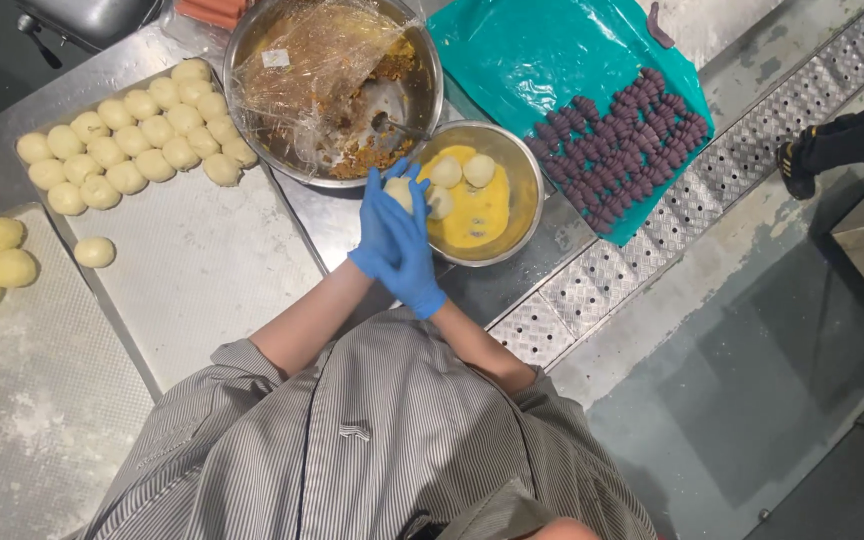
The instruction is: Filling and shaping dough balls into buns on a bakery workbench.
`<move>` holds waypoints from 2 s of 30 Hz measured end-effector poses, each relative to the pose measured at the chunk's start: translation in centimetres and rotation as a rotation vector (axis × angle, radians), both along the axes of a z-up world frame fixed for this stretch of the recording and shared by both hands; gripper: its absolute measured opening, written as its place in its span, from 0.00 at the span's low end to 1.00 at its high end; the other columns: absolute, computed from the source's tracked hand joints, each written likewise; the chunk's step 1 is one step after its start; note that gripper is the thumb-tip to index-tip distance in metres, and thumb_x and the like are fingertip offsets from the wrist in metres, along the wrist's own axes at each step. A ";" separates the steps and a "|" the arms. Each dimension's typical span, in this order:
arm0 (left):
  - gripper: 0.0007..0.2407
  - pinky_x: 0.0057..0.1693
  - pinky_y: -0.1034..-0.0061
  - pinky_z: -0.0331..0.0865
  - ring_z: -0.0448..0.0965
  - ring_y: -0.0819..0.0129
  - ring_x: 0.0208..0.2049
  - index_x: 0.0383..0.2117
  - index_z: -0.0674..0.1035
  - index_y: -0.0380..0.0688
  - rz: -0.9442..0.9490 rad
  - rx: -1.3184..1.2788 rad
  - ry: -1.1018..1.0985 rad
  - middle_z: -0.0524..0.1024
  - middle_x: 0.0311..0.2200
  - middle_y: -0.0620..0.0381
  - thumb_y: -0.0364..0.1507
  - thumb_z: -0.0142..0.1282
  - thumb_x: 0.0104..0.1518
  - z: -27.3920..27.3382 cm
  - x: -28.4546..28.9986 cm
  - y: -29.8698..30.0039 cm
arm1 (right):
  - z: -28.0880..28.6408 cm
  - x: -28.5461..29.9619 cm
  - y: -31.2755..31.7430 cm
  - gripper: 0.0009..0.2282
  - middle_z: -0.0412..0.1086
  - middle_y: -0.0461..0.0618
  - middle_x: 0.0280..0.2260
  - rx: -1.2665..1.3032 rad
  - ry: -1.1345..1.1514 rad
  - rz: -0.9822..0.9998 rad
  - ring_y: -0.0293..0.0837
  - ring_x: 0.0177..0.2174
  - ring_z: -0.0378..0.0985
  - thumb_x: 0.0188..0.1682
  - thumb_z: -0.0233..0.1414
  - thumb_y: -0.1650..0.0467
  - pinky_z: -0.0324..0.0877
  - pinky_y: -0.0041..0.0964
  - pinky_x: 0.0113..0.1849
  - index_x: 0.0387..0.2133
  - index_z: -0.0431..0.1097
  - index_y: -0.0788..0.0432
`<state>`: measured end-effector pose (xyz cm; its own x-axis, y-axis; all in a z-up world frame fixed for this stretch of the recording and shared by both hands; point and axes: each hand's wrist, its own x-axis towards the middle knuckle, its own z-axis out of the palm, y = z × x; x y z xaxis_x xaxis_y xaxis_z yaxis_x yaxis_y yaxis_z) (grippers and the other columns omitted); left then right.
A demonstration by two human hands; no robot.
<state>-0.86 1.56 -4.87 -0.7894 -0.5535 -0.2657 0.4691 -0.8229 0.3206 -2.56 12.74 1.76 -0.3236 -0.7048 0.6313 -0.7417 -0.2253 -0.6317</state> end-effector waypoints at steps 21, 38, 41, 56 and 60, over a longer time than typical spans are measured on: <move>0.20 0.59 0.63 0.71 0.77 0.59 0.51 0.63 0.69 0.42 0.088 -0.569 -0.091 0.73 0.55 0.48 0.38 0.44 0.69 5.6 4.9 -3.4 | -17.7 -15.3 5.0 0.17 0.69 0.54 0.59 -0.281 -1.153 -0.339 0.44 0.59 0.68 0.56 0.47 0.74 0.60 0.38 0.61 0.57 0.69 0.69; 0.14 0.50 0.71 0.71 0.77 0.64 0.41 0.51 0.75 0.37 0.326 -0.571 -0.174 0.76 0.40 0.51 0.34 0.45 0.69 3.5 8.1 -8.3 | -14.4 -14.1 2.7 0.19 0.73 0.52 0.54 -0.156 -1.201 -0.204 0.43 0.53 0.75 0.54 0.45 0.69 0.67 0.36 0.54 0.58 0.68 0.62; 0.14 0.48 0.72 0.73 0.77 0.65 0.39 0.50 0.75 0.35 0.425 -0.641 -0.271 0.77 0.39 0.52 0.34 0.45 0.70 0.8 9.8 -11.0 | -14.9 -14.0 2.3 0.18 0.74 0.52 0.53 -0.138 -1.202 -0.158 0.43 0.52 0.77 0.55 0.45 0.68 0.67 0.36 0.53 0.57 0.68 0.61; 0.13 0.44 0.73 0.72 0.79 0.66 0.37 0.47 0.81 0.39 0.679 -0.624 -0.766 0.81 0.38 0.52 0.34 0.49 0.66 -13.0 18.7 -18.5 | -19.9 -15.4 -1.4 0.17 0.75 0.58 0.51 -0.081 -1.193 -0.040 0.48 0.46 0.79 0.57 0.43 0.71 0.71 0.41 0.47 0.55 0.70 0.68; 0.11 0.52 0.71 0.71 0.79 0.67 0.44 0.43 0.82 0.39 0.924 -0.922 -1.061 0.82 0.42 0.53 0.33 0.56 0.63 -15.8 21.3 -20.9 | -15.1 -13.1 -1.0 0.17 0.74 0.54 0.52 -0.076 -1.065 0.069 0.47 0.47 0.79 0.57 0.41 0.71 0.72 0.39 0.47 0.55 0.69 0.69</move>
<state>20.46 -19.37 -20.70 0.1692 -0.9598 0.2239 -0.0708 0.2148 0.9741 -15.63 11.73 -13.38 -0.6946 -0.7137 0.0905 0.1992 -0.3118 -0.9290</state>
